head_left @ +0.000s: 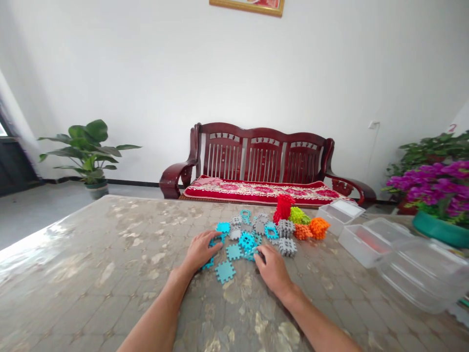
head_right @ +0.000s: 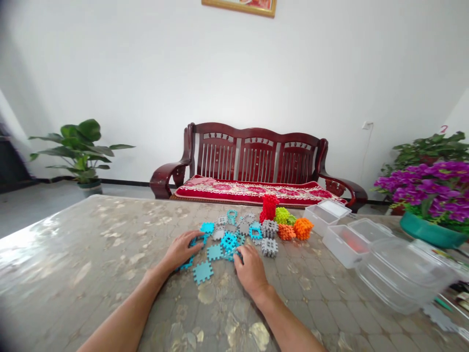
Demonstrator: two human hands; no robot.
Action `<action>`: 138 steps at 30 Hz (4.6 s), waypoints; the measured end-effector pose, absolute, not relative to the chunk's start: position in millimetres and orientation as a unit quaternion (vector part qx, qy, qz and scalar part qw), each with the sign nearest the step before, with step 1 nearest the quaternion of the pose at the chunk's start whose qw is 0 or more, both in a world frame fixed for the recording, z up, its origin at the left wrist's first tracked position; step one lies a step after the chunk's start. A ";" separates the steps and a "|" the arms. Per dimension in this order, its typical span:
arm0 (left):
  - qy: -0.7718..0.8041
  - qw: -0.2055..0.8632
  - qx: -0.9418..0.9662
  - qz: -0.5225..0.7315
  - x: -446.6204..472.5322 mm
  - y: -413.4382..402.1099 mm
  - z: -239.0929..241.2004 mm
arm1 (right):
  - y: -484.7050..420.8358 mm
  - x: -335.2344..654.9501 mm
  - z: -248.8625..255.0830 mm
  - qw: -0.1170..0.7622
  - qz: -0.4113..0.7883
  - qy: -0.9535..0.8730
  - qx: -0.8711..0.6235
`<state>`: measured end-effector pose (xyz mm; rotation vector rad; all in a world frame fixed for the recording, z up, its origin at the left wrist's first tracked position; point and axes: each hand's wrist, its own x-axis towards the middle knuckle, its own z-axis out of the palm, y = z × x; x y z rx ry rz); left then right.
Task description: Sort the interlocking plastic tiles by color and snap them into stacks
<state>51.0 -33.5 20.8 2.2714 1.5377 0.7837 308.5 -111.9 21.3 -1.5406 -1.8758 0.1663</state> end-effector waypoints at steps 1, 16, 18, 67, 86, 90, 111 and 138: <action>0.529 0.152 0.788 0.278 52.6 -33.4 20.4 | -110.6 310.3 20.6 0.364 0.070 -0.711 -0.598; 0.410 0.074 0.895 0.161 148.1 23.6 75.2 | -114.6 308.1 22.9 0.404 -0.031 -0.761 -0.507; 0.398 0.073 0.906 0.127 180.5 39.7 76.7 | -116.8 308.2 24.2 0.415 -0.013 -0.776 -0.475; 0.400 0.277 0.860 0.153 173.1 87.1 64.7 | -107.3 295.3 13.3 0.288 -0.027 -0.740 -0.607; 0.413 0.207 0.879 0.120 54.1 -70.8 79.3 | -98.3 301.9 4.5 0.320 -0.058 -0.714 -0.620; 0.511 0.132 0.848 0.050 33.9 -108.2 46.7 | -99.4 299.9 4.9 0.321 -0.081 -0.704 -0.629; 0.681 0.010 0.710 0.180 60.4 -66.7 42.7 | -96.0 305.6 11.4 0.343 -0.039 -0.709 -0.615; 0.525 0.167 0.834 0.017 46.7 -75.1 40.3 | -85.7 321.3 -4.6 0.433 0.084 -0.704 -0.557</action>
